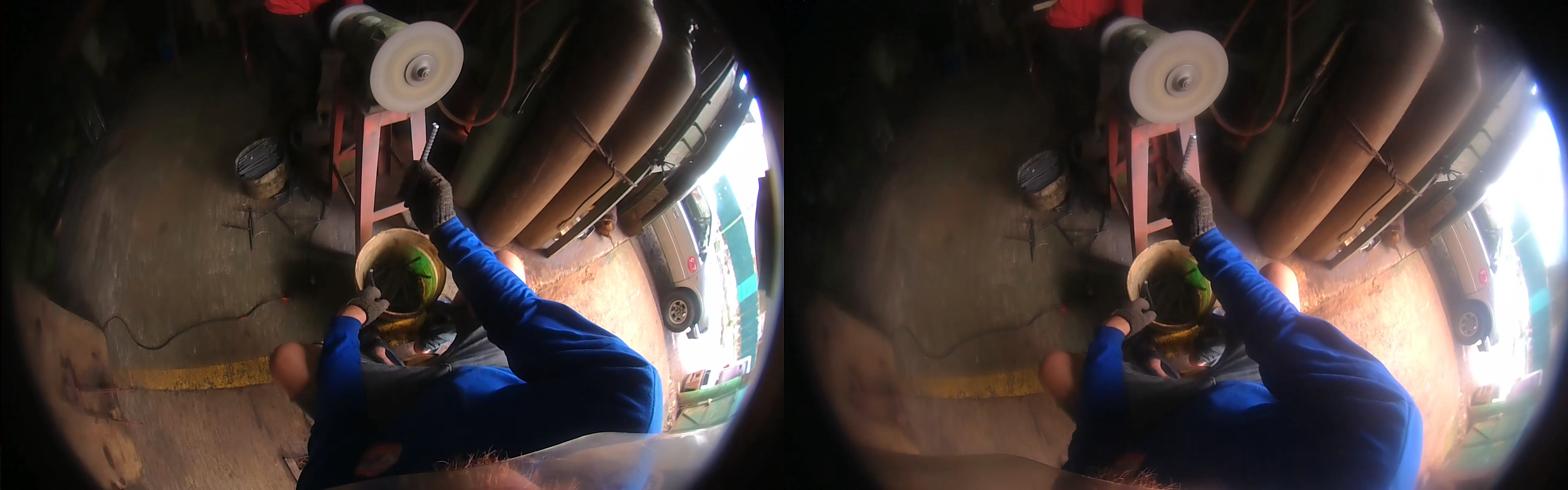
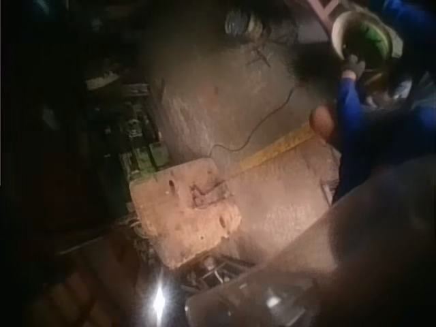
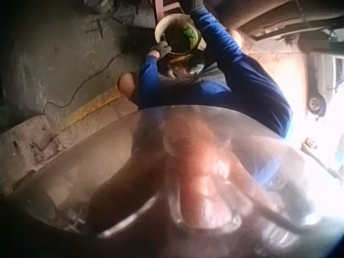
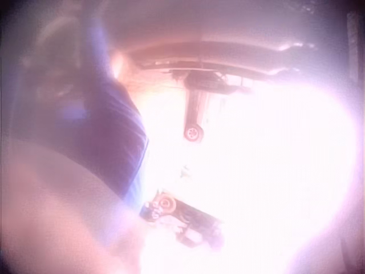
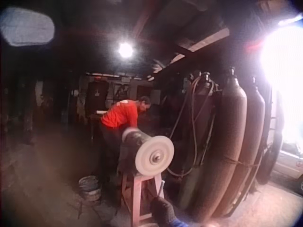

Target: The person sits on the floor and repeatedly picks up metal rods from a bucket, grinding them against a bench grinder to create sparks. The person holds the rods with gloved hands and works on them one by one.

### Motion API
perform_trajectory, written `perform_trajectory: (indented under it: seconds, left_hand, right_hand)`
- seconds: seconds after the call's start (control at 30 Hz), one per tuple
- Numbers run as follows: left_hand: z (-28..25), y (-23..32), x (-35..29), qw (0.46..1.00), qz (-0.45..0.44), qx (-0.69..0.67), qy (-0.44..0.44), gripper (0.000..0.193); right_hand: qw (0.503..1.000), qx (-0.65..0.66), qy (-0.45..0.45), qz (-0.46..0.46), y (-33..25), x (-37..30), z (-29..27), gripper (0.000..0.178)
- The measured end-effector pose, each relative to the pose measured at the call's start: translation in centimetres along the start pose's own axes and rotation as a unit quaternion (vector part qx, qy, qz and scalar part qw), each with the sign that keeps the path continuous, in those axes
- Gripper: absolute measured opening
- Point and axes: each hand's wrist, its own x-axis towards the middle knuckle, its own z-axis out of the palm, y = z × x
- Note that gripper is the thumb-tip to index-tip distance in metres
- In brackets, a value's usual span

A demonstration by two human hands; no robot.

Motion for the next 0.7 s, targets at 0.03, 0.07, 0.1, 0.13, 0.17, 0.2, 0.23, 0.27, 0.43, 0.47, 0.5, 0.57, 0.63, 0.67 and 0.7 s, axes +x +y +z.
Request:
perform_trajectory:
  seconds: [0.03,0.07,0.1,0.13,0.17,0.2,0.23,0.27,0.43,0.47,0.5,0.57,0.63,0.67,0.7]
  left_hand:
    - [0.3,-0.4,0.0,1.000,0.001,-0.003,0.004,0.044]
    - [0.5,-0.8,0.8,1.000,0.008,-0.004,0.005,0.043]
    - [0.3,-0.4,1.2,1.000,0.017,-0.009,-0.003,0.043]
    - [0.1,0.2,1.7,0.999,0.027,-0.014,-0.011,0.042]
    - [0.0,0.6,2.0,0.999,0.034,-0.018,-0.019,0.041]
    - [-0.8,1.2,0.6,1.000,0.016,-0.002,-0.009,0.042]
    - [-0.7,0.9,0.4,1.000,0.012,0.000,-0.006,0.042]
    - [-0.8,0.1,-0.3,1.000,0.004,0.002,0.003,0.042]
    - [-2.0,1.2,-1.4,1.000,0.020,-0.009,0.006,0.040]
    - [-1.9,1.0,-1.2,1.000,0.024,-0.010,0.018,0.041]
    - [-1.6,0.6,-0.7,0.999,0.029,-0.011,0.029,0.041]
    - [-1.4,0.5,-0.7,0.999,0.025,-0.016,0.027,0.041]
    - [-2.3,1.7,-1.4,1.000,0.017,-0.018,0.004,0.041]
    - [-2.3,1.8,-1.6,0.999,0.013,-0.026,0.017,0.041]
    - [-2.3,1.6,-1.7,0.999,0.016,-0.031,0.022,0.041]
  right_hand:
    - [0.999,0.035,0.002,0.012,-0.3,0.5,0.6,0.022]
    - [0.997,0.076,0.001,0.015,0.0,1.2,1.0,0.024]
    - [0.999,0.043,0.004,-0.005,1.4,2.0,0.8,0.025]
    - [1.000,0.009,0.008,-0.026,2.7,2.9,0.2,0.026]
    - [0.999,-0.025,0.012,-0.047,4.2,3.7,-0.2,0.026]
    - [0.999,-0.015,0.007,-0.027,2.6,3.9,0.7,0.025]
    - [0.994,-0.086,0.045,-0.050,1.0,3.7,1.4,0.021]
    - [0.982,-0.153,0.084,-0.069,-2.9,3.6,2.7,0.018]
    - [0.987,0.143,0.065,0.044,-3.7,5.6,2.5,0.016]
    - [0.899,0.414,0.031,0.140,-2.8,6.7,2.6,0.018]
    - [0.729,0.648,-0.007,0.221,-1.9,7.7,2.5,0.020]
    - [0.727,0.651,-0.009,0.216,-1.5,8.6,3.1,0.022]
    - [0.721,0.657,-0.009,0.221,-1.0,8.5,3.3,0.024]
    - [0.715,0.663,-0.012,0.222,-1.0,8.7,3.4,0.025]
    - [0.708,0.669,-0.014,0.224,-1.2,8.8,3.5,0.025]
